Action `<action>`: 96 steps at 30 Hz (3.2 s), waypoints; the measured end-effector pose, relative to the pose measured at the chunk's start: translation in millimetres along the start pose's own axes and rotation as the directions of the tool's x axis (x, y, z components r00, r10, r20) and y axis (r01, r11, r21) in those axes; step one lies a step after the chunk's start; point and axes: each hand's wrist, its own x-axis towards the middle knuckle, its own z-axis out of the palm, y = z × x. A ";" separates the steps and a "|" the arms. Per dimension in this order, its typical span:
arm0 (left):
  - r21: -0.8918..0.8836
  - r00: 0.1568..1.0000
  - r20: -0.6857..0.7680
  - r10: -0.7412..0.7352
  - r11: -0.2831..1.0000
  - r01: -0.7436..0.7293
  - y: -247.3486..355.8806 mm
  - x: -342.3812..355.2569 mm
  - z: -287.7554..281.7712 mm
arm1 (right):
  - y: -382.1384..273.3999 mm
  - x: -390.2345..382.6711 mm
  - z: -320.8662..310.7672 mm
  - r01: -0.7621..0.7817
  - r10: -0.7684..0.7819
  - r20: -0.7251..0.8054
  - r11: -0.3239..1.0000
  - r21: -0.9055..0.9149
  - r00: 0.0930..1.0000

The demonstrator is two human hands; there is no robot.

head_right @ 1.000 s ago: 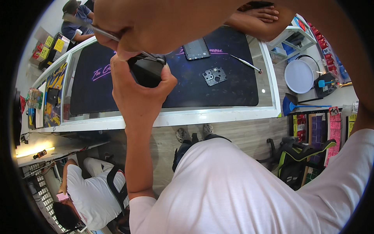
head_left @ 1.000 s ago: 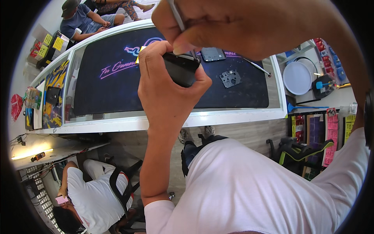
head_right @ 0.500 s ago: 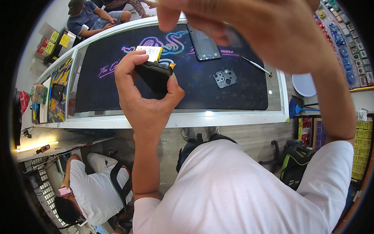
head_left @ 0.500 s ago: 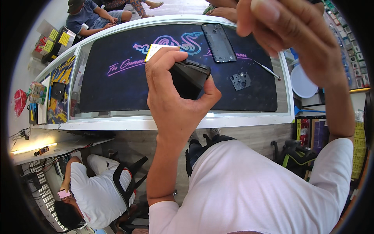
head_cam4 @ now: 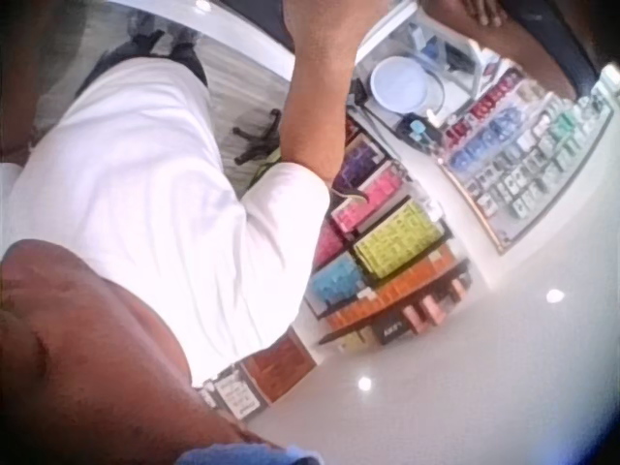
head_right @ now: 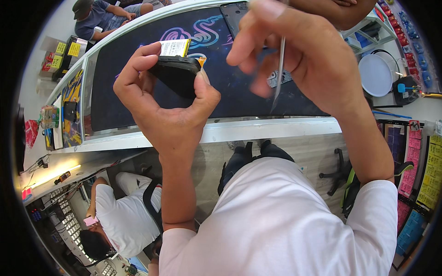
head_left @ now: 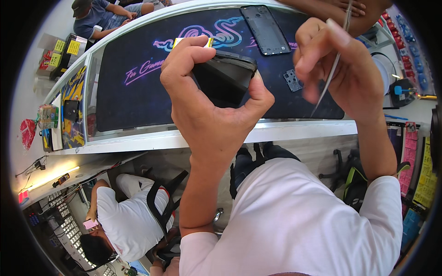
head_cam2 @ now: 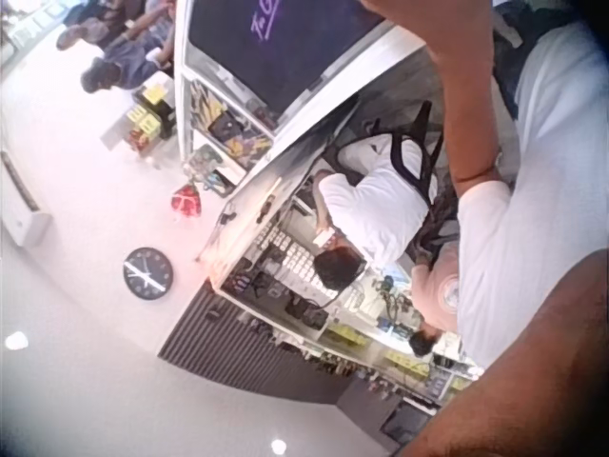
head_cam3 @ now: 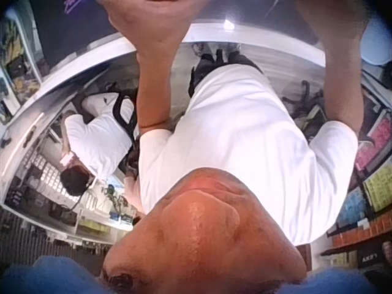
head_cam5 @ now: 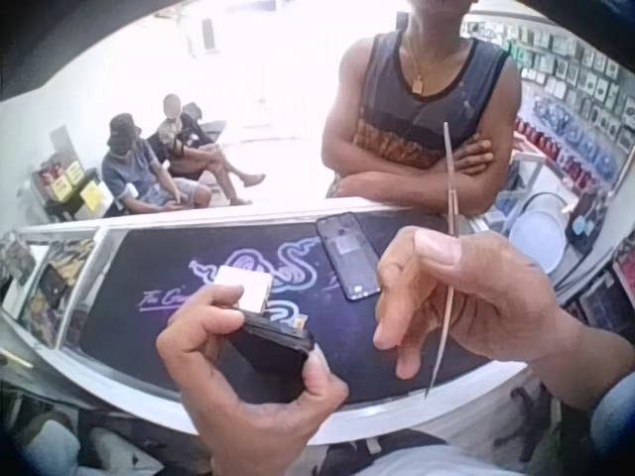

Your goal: The person disassembles a smartphone, removes the battery, and uses a metal spudger to pry and separate internal components. They handle the phone, battery, and tools while working at a counter in a repair shop.

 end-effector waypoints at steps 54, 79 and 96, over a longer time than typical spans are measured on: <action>0.061 0.994 0.053 0.094 0.993 -0.097 -6.8 4.9 -1.3 | 23.0 -31.9 33.3 0.302 -0.305 -0.001 0.944 -0.132 0.952; 0.314 0.994 -0.030 0.108 0.945 -0.093 -7.1 21.8 1.9 | 1.8 -14.9 51.3 0.036 -0.086 -0.088 0.889 -0.457 0.992; 0.306 0.991 0.005 0.137 0.943 -0.132 -8.9 21.3 4.3 | -6.4 -18.2 66.2 0.005 -0.093 -0.133 0.837 -0.547 0.987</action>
